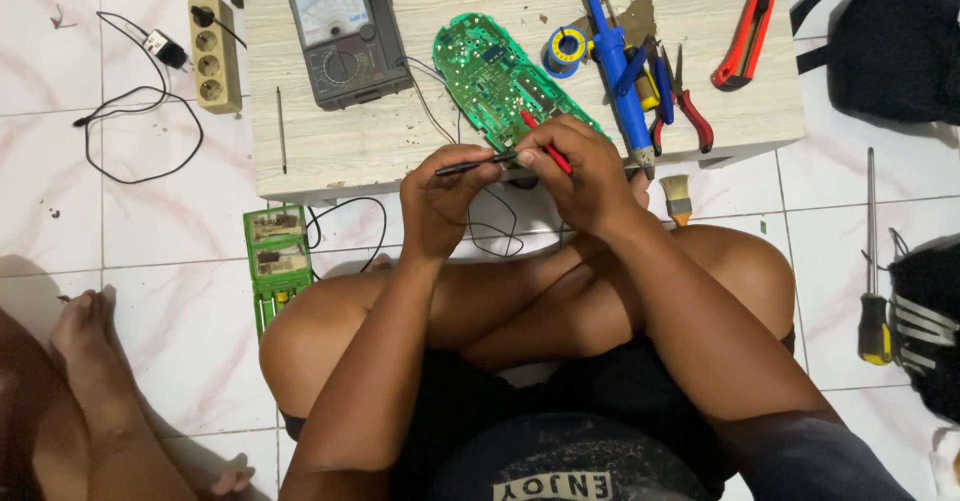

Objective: A person is using a multimeter to test and analyze faults on a green circuit board while sitting on the floor.

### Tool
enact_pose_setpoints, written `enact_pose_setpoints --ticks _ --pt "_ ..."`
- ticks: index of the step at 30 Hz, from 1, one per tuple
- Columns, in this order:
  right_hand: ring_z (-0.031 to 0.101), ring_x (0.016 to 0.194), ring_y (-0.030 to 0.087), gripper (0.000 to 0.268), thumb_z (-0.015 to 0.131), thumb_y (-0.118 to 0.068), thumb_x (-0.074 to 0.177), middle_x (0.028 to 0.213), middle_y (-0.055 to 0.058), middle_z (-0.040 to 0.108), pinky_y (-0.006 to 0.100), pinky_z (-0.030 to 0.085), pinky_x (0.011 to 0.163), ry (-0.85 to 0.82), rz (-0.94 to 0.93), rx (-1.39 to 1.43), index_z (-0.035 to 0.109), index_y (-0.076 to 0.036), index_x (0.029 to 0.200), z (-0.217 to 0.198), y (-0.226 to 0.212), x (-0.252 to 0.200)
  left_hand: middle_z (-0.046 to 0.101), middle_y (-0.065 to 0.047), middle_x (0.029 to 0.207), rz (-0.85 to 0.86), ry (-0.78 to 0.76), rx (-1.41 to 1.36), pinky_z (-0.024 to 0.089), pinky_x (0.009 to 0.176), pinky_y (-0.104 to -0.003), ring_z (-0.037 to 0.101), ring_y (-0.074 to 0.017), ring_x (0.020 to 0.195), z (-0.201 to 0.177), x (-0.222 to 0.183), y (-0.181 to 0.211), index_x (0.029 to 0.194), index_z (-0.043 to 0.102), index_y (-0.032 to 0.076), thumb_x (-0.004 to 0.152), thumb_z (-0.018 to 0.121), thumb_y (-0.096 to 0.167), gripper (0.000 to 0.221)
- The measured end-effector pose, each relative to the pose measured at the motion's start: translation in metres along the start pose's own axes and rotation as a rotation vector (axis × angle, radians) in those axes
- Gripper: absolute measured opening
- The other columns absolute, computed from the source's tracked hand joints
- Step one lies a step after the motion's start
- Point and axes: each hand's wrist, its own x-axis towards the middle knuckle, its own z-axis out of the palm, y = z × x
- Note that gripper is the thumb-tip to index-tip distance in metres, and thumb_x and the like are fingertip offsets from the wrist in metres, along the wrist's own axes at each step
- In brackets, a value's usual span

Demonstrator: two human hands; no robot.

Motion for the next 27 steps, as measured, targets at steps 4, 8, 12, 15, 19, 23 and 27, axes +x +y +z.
enact_pose_setpoints --ticks 4,8,12,15,19,23,27 --pt "0.064 0.077 0.031 0.006 0.072 -0.016 0.100 0.082 0.011 0.063 0.044 0.052 0.075 -0.068 0.108 0.110 0.072 -0.010 0.098 -0.010 0.002 0.003 0.075 -0.020 0.092 0.196 -0.053 0.016 0.063 0.080 -0.034 0.076 -0.0256 0.086 0.001 0.006 -0.007 0.095 0.078 -0.003 0.080 0.087 -0.002 0.018" --pt "0.068 0.076 0.033 0.008 0.073 -0.012 0.099 0.083 0.018 0.067 0.045 0.054 0.074 -0.048 0.187 0.151 0.073 -0.006 0.104 -0.019 0.003 0.001 0.076 -0.019 0.090 0.100 -0.021 0.034 0.063 0.076 -0.034 0.076 -0.0219 0.081 0.007 0.001 0.000 0.098 0.078 -0.001 0.085 0.085 0.005 0.016" --pt "0.065 0.083 0.019 0.018 0.063 -0.013 0.106 0.096 0.013 0.069 0.031 0.053 0.075 0.070 0.324 0.212 0.066 -0.006 0.123 -0.038 0.010 0.006 0.075 -0.015 0.094 -0.060 0.068 -0.038 0.062 0.081 -0.030 0.073 -0.0188 0.083 -0.003 0.002 -0.007 0.112 0.069 0.001 0.096 0.073 0.015 0.022" --pt "0.063 0.087 0.013 0.024 0.055 -0.014 0.111 0.111 0.012 0.069 0.022 0.051 0.074 0.130 0.424 0.281 0.061 -0.002 0.131 -0.045 0.004 0.005 0.072 -0.012 0.100 -0.122 0.063 -0.066 0.061 0.085 -0.029 0.073 -0.0186 0.091 -0.006 -0.003 -0.002 0.118 0.061 0.002 0.100 0.063 0.017 0.024" --pt "0.059 0.079 0.011 0.042 0.052 -0.030 0.111 0.091 0.008 0.067 0.021 0.047 0.071 0.179 0.395 0.198 0.070 0.006 0.123 -0.046 -0.004 0.011 0.075 -0.008 0.092 -0.080 0.054 0.095 0.060 0.078 -0.024 0.073 -0.0143 0.082 0.000 0.002 0.016 0.116 0.063 0.002 0.102 0.062 0.019 0.023" --pt "0.059 0.080 0.010 0.024 0.055 -0.016 0.110 0.087 0.005 0.066 0.020 0.046 0.074 0.093 0.432 0.200 0.067 -0.001 0.125 -0.037 0.009 0.008 0.071 -0.004 0.092 -0.018 -0.026 0.170 0.052 0.071 -0.022 0.065 -0.0098 0.078 0.001 0.003 0.009 0.114 0.064 0.005 0.101 0.068 0.016 0.017" --pt "0.064 0.086 0.015 0.010 0.060 -0.005 0.105 0.094 0.009 0.068 0.025 0.052 0.084 0.002 0.382 0.101 0.064 0.001 0.111 -0.030 0.009 0.006 0.069 -0.002 0.091 -0.036 -0.067 0.260 0.051 0.072 -0.022 0.061 -0.0088 0.077 0.004 0.001 0.004 0.108 0.065 0.005 0.098 0.068 0.010 0.010"
